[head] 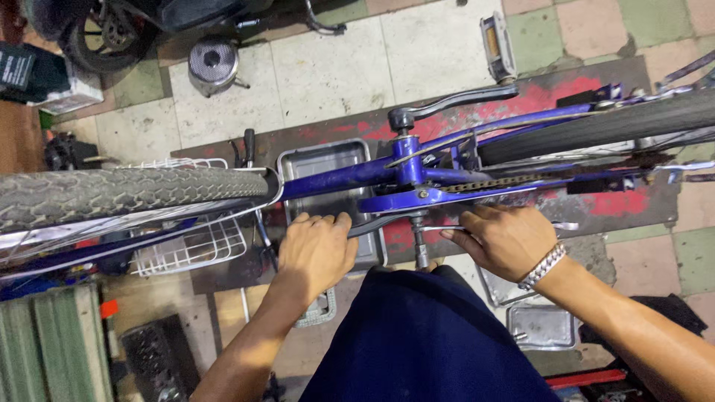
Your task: The person uses a wrench to tighten a bolt on the crankset of a blue bicycle. They repeatedly adjust the tool and apply force to secure the component while the bicycle is positioned upside down on a workbench.
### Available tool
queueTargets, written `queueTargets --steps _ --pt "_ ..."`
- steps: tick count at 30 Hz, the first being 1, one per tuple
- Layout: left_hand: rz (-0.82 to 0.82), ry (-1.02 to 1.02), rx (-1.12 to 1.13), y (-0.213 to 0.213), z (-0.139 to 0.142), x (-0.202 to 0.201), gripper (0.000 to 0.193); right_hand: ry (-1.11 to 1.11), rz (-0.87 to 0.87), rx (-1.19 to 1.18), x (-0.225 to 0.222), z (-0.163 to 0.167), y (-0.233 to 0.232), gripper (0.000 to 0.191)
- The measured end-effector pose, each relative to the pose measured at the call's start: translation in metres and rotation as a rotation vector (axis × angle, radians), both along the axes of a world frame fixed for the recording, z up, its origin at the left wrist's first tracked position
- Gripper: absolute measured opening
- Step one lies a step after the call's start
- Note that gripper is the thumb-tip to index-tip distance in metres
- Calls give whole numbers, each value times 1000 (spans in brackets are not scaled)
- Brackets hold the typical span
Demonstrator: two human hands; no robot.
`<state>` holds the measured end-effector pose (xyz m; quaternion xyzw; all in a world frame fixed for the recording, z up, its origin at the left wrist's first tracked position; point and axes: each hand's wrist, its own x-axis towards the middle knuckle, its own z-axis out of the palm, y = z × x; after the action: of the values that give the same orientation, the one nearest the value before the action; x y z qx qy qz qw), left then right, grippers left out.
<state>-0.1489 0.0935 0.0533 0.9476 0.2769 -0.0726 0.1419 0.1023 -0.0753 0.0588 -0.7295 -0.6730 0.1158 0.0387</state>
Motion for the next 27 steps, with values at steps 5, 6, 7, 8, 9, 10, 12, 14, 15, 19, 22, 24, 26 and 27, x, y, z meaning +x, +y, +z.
queueTargets --steps 5,6,7,8,9,10,12,14,15,19,22,24,26,27 --pt "72 79 -40 1 3 4 24 -185 -85 -547 21 -1 -1 40" --pt "114 107 -59 1 3 6 26 -219 -99 -577 26 -1 -2 41" --pt "161 131 -77 1 2 8 28 -259 -110 -605 29 -3 -2 43" --pt "151 118 -46 0 2 9 27 -227 -120 -631 32 -5 -2 44" --pt "145 108 -14 -1 1 8 26 -193 -127 -656 34 -8 -2 44" --pt "140 96 22 -2 0 7 26 -161 -133 -677 35 -12 -2 45" --pt "104 -30 45 -1 -2 3 24 -100 -97 -646 38 -23 -2 36" --pt "96 -110 34 -1 -6 -2 22 -45 -60 -623 40 -39 -4 41" --pt "99 -136 17 0 -9 -3 22 -26 -51 -607 42 -49 -5 40" --pt "106 -225 31 5 -21 -3 19 141 8 -356 47 -96 -7 37" --pt "143 -190 36 3 -26 -4 22 249 -123 -308 42 -121 -10 44" --pt "147 -65 51 1 -27 -4 20 282 -115 -313 41 -124 -8 43" --pt "148 -20 54 2 -28 -3 22 222 -128 -410 47 -115 -5 46" --pt "153 -15 28 2 -27 -3 23 162 -138 -529 51 -108 -4 49"
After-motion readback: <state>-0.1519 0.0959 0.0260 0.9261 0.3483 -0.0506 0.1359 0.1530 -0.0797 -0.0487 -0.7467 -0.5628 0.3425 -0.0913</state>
